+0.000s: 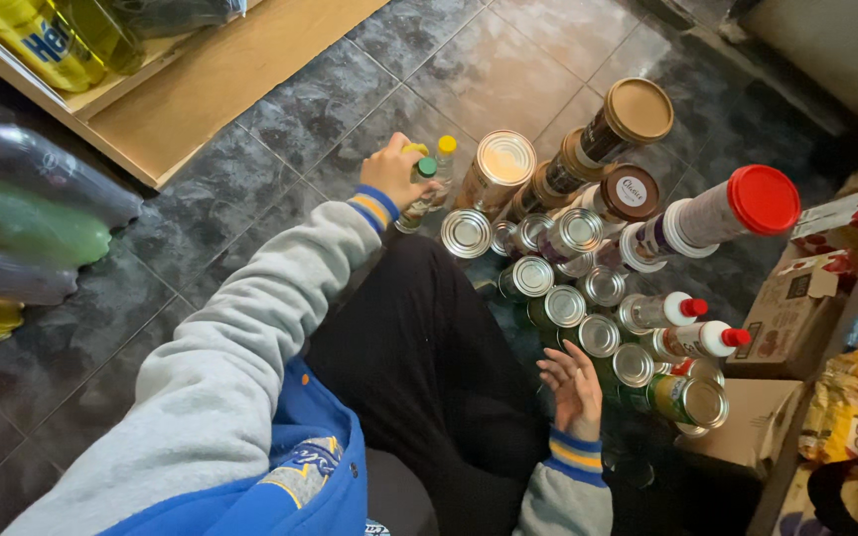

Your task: The person wipes down several glass and plastic bottles with a yellow cloth, holding them one at a time while seated on the floor before placing them back among other canned and bottled goods.

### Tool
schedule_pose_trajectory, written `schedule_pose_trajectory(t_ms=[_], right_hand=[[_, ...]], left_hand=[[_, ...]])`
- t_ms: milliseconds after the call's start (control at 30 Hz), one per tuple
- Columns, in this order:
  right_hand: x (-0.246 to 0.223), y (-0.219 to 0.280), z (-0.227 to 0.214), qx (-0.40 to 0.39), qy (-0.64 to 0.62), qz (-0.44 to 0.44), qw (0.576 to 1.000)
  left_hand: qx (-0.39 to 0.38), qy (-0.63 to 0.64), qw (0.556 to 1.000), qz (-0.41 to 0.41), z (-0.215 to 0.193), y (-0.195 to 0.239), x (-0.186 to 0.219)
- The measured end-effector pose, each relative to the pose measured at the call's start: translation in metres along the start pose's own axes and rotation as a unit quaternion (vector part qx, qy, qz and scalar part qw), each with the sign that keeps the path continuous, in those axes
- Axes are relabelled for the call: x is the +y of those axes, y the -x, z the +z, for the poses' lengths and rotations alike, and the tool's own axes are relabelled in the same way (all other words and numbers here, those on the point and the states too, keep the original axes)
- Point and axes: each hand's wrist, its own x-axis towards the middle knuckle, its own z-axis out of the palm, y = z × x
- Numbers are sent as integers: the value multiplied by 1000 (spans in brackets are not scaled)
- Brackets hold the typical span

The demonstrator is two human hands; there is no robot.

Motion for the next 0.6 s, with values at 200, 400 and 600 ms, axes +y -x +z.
schedule_pose_trajectory(t_ms=[200,400,600], right_hand=[[5,-3,-6,-22,-17,-14,1000],[9,-5,-15,-27,-19,-12,999],[5,-3,-7,-21,-1,-13,1000]], left_hand=[[-12,2,1000,-16,24,-5,7],[42,20,999,-6,27,3,20],[19,5,999,-32,20,8,26]])
